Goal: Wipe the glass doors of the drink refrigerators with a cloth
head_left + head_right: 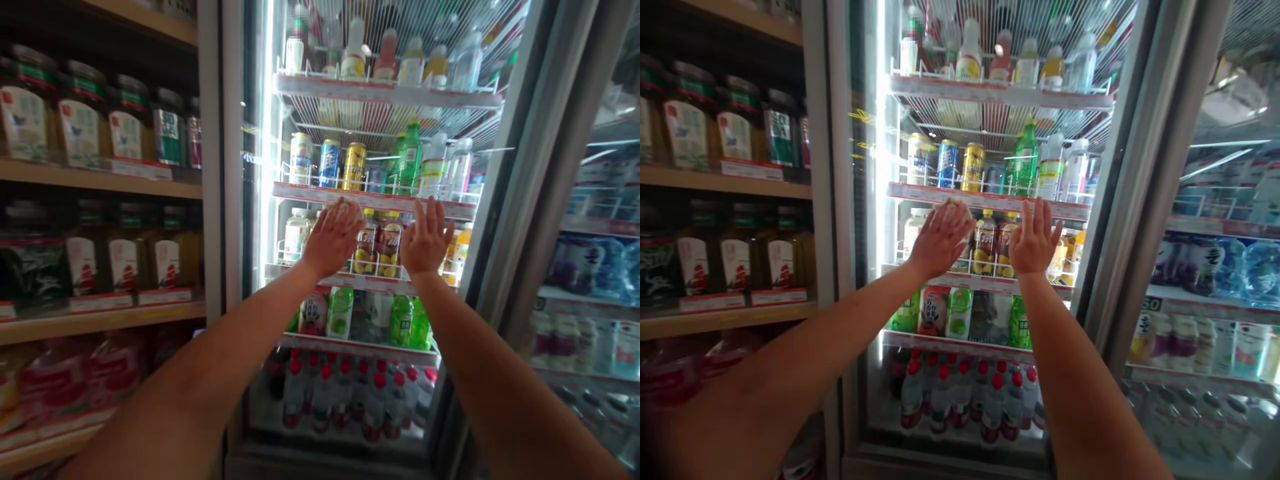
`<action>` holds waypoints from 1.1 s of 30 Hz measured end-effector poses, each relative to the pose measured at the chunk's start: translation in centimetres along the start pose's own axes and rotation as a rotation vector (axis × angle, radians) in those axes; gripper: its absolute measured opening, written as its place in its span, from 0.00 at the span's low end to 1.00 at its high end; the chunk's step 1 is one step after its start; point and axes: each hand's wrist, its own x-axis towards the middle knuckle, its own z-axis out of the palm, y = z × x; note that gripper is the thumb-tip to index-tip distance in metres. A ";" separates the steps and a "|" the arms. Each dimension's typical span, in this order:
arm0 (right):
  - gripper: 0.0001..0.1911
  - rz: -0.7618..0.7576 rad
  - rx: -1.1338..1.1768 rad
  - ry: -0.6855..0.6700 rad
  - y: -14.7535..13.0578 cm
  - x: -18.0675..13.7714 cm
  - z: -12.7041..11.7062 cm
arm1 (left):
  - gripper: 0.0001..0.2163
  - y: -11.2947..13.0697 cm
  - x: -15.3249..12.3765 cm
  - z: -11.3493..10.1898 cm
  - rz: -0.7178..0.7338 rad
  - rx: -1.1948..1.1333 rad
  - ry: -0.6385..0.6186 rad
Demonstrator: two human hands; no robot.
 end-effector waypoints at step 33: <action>0.09 -0.579 0.349 -0.052 0.1 -3.5 -1.7 | 0.29 -7.1 -2.2 -1.1 -0.326 0.020 0.071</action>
